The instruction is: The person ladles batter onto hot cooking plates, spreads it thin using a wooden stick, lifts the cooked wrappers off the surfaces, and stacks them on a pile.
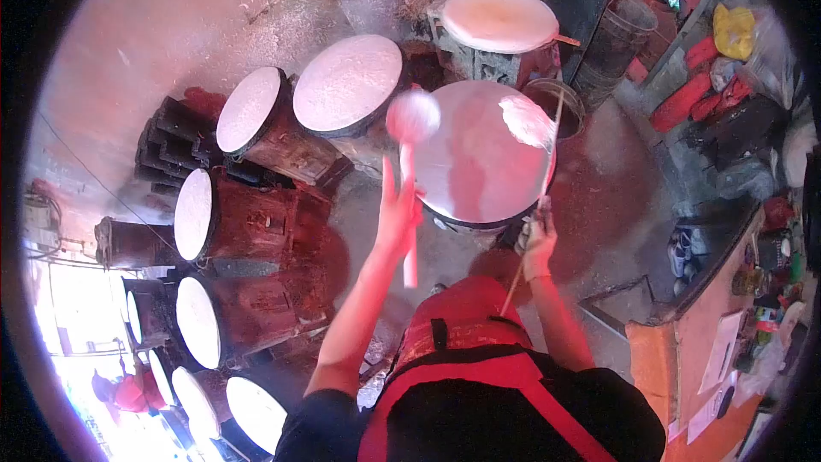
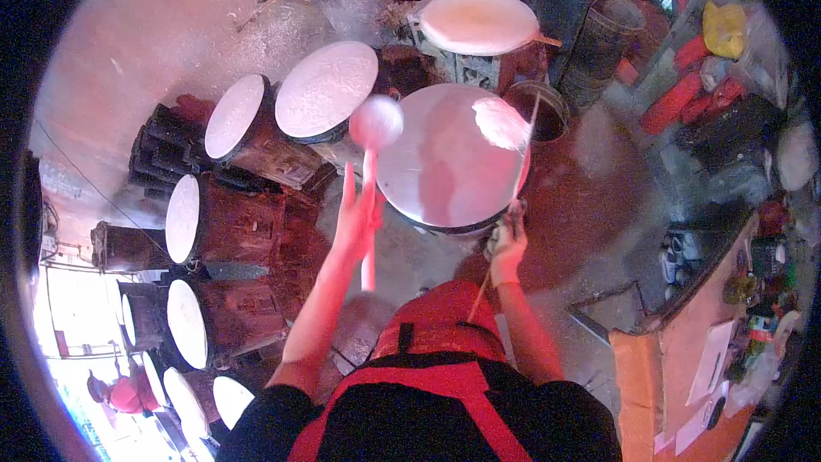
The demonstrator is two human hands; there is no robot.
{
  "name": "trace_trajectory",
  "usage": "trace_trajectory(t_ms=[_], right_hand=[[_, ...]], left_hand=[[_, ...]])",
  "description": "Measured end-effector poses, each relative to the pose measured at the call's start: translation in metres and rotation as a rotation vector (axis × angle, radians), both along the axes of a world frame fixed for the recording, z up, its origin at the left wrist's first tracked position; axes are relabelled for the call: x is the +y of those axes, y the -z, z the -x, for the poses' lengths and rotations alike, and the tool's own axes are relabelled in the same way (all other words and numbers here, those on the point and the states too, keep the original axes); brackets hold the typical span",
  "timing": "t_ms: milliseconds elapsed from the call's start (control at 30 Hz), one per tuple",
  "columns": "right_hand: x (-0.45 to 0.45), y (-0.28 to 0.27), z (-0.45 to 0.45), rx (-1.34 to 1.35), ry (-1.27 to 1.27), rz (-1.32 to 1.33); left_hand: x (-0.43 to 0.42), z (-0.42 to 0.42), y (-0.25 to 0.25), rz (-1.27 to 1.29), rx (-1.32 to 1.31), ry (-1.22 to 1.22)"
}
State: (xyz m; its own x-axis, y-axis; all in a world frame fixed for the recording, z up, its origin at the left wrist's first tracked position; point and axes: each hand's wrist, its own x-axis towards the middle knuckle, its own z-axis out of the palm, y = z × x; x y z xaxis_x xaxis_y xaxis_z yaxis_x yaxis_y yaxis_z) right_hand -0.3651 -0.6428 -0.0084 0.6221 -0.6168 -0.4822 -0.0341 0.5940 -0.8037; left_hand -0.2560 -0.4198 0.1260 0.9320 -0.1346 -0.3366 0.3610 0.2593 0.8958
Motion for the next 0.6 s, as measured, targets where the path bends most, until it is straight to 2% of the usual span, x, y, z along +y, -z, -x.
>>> trace_trajectory(t_ms=[67, 167, 267, 367, 433, 500, 533, 600], right_hand=[[0.018, 0.021, -0.020, -0.034, -0.065, -0.008], [0.035, 0.031, -0.084, -0.044, -0.108, 0.123], [0.040, -0.008, -0.117, 0.066, -0.137, 0.210], [0.023, -0.024, -0.105, 0.084, -0.482, 0.217], [0.021, -0.048, -0.074, 0.138, -0.462, 0.155], [0.009, -0.010, -0.046, 0.128, -0.296, 0.238], [0.010, -0.008, -0.036, 0.151, -0.192, 0.243], [0.009, -0.001, -0.036, 0.159, -0.200, 0.244]], left_hand=[[0.043, 0.033, 0.033, -0.238, 0.029, 0.107], [0.087, 0.076, 0.063, -0.101, 0.197, 0.087], [0.118, 0.104, 0.082, 0.054, 0.337, -0.001], [0.161, 0.125, 0.137, 0.165, 0.532, -0.075], [0.183, 0.142, 0.157, 0.190, 0.643, -0.106], [0.197, 0.156, 0.166, 0.314, 0.804, -0.181], [0.206, 0.164, 0.175, 0.321, 0.813, -0.182], [0.220, 0.180, 0.192, 0.394, 0.786, -0.183]])
